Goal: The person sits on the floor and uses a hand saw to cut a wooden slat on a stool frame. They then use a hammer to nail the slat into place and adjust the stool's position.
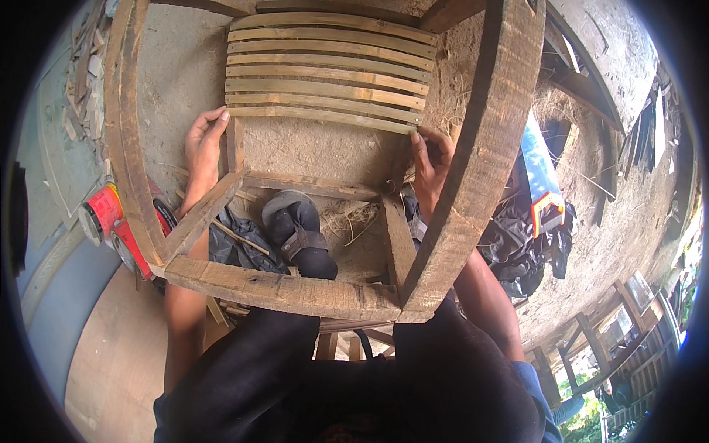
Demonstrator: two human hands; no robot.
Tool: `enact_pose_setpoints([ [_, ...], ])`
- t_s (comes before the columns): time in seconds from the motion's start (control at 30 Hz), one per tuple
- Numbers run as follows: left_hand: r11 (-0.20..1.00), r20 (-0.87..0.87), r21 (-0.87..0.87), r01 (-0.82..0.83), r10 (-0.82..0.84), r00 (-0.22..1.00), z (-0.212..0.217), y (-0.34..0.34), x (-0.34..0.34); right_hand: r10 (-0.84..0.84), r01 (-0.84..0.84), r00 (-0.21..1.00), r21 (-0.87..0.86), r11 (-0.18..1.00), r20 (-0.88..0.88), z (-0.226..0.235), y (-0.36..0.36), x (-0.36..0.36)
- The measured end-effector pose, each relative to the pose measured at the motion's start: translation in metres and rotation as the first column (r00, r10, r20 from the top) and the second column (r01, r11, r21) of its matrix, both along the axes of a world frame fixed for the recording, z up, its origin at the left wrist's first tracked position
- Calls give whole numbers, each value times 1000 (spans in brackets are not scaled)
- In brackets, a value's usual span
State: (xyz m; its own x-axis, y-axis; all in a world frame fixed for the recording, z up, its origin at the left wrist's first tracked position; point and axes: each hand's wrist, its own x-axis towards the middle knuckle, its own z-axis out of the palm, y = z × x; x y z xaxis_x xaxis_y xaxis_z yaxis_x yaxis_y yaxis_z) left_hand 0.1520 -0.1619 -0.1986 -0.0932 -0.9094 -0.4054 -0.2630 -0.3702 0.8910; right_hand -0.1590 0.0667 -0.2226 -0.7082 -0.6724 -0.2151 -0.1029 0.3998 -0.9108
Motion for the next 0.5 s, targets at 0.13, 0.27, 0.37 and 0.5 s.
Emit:
enact_pose_setpoints([
  [0.13,1000,-5,16,16,-16,1000,-1,-3,5,0,0,999,-7,1000,40,2,-3,1],
  [0.27,997,-42,77,-29,32,999,2,-5,-1,11,-3,995,-77,997,99,-1,-1,-3],
  [0.37,986,-7,166,-31,32,999,4,-10,3,32,-15,985,-99,995,171,3,-5,-6],
  [0.5,973,35,229,11,-19,999,6,-17,6,65,-14,943,-154,988,327,4,-7,-13],
])
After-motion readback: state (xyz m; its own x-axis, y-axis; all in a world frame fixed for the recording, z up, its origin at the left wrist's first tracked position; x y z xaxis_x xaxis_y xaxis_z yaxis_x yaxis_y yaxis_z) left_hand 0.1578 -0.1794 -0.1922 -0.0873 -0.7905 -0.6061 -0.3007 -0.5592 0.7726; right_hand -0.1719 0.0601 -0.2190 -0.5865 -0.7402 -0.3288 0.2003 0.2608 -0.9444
